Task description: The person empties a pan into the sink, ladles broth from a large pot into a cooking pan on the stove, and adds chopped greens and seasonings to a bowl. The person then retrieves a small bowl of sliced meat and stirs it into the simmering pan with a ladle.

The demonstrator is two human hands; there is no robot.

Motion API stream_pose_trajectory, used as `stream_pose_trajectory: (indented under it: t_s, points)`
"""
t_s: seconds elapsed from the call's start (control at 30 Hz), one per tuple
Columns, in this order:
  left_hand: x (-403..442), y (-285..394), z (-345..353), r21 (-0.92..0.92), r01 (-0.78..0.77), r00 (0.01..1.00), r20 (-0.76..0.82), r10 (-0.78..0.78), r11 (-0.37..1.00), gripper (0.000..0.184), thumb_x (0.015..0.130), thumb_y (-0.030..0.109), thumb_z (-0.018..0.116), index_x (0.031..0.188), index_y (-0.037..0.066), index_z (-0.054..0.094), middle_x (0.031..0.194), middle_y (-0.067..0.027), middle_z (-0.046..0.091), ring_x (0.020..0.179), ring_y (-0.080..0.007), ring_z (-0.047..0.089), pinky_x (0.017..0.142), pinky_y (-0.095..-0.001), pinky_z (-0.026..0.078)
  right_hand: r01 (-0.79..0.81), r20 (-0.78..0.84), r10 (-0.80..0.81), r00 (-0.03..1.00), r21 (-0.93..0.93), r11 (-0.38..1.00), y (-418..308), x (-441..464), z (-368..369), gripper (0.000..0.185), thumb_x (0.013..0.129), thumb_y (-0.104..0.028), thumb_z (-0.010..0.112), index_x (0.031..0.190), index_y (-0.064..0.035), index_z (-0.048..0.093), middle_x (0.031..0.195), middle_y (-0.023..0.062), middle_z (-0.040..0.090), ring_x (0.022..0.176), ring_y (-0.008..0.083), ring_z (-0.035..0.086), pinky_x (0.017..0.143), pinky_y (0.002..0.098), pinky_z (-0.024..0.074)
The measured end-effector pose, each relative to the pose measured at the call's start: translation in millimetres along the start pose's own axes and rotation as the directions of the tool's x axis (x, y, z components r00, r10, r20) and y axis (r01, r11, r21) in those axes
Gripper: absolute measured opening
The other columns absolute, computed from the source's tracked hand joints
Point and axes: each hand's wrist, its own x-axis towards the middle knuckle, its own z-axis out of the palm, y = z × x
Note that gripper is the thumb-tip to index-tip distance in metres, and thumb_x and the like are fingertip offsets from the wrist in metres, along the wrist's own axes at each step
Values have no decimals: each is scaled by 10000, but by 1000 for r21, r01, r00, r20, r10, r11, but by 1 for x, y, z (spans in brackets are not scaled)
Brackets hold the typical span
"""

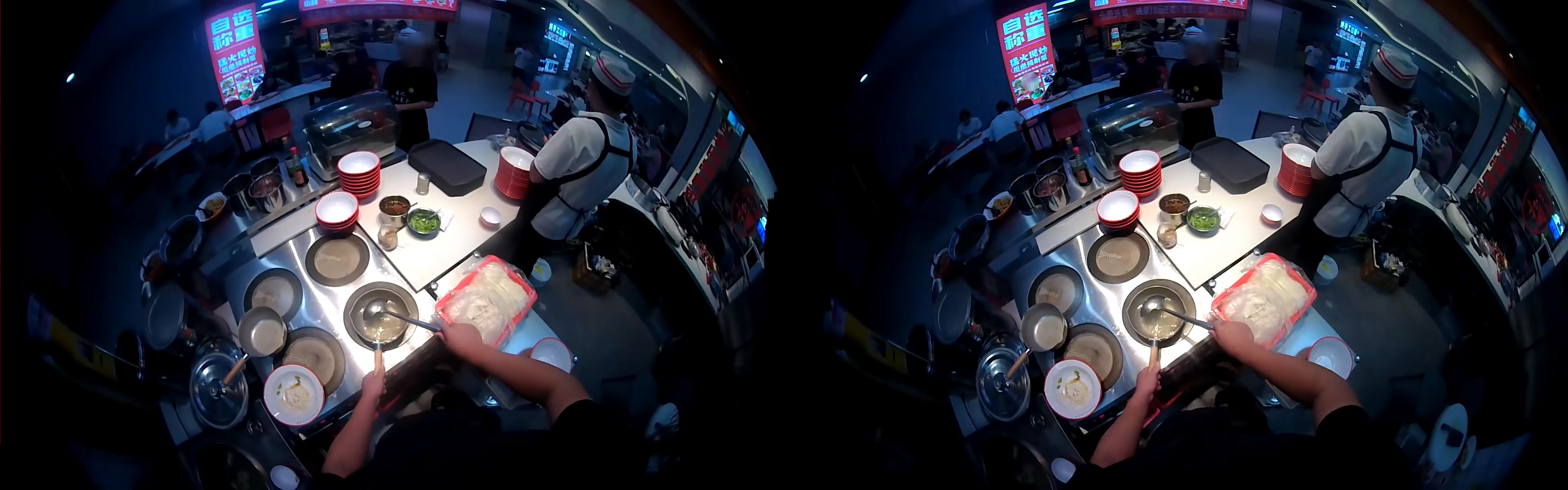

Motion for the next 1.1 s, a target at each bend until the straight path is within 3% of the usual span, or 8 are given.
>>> stream_pose_trajectory:
  t_s: [0.27,0.57,0.87,1.07,1.1]
  points:
    - [-3,-9,-1,8,-20,999,-48,21,1000,297,964,341,612,908,50,627,680,-8,546,505,-113,506,447,-288,444,-29,59,30,998,-19,999,23,-34,6,376,968,-437,543,984,-84,671,814,145,693,758,359,682,657,495,528]
    - [-5,-3,-5,42,31,1000,-4,-31,999,279,975,332,595,924,60,631,694,-4,545,510,-108,506,452,-284,451,13,-67,-11,998,30,999,5,-43,27,371,986,-435,519,895,-92,626,765,125,670,718,352,665,600,501,508]
    - [-7,-1,-7,32,42,998,39,-43,999,317,981,371,587,919,62,623,694,-9,535,513,-108,498,450,-278,440,-20,-144,30,989,67,998,-1,-28,53,356,984,-431,525,938,-95,633,766,123,662,704,344,658,602,487,505]
    - [0,-4,-12,25,76,994,76,-77,997,310,973,423,597,938,115,587,657,33,455,493,-94,418,461,-270,391,-120,-137,154,979,224,967,-7,-43,64,377,948,-457,576,916,-89,651,796,130,670,742,345,670,626,490,515]
    - [0,-4,-12,25,78,994,81,-80,997,312,974,426,596,941,116,585,654,35,450,490,-94,413,459,-270,387,-182,-77,210,975,274,944,-9,-46,61,397,919,-481,609,931,-87,655,831,137,676,795,354,674,665,493,524]
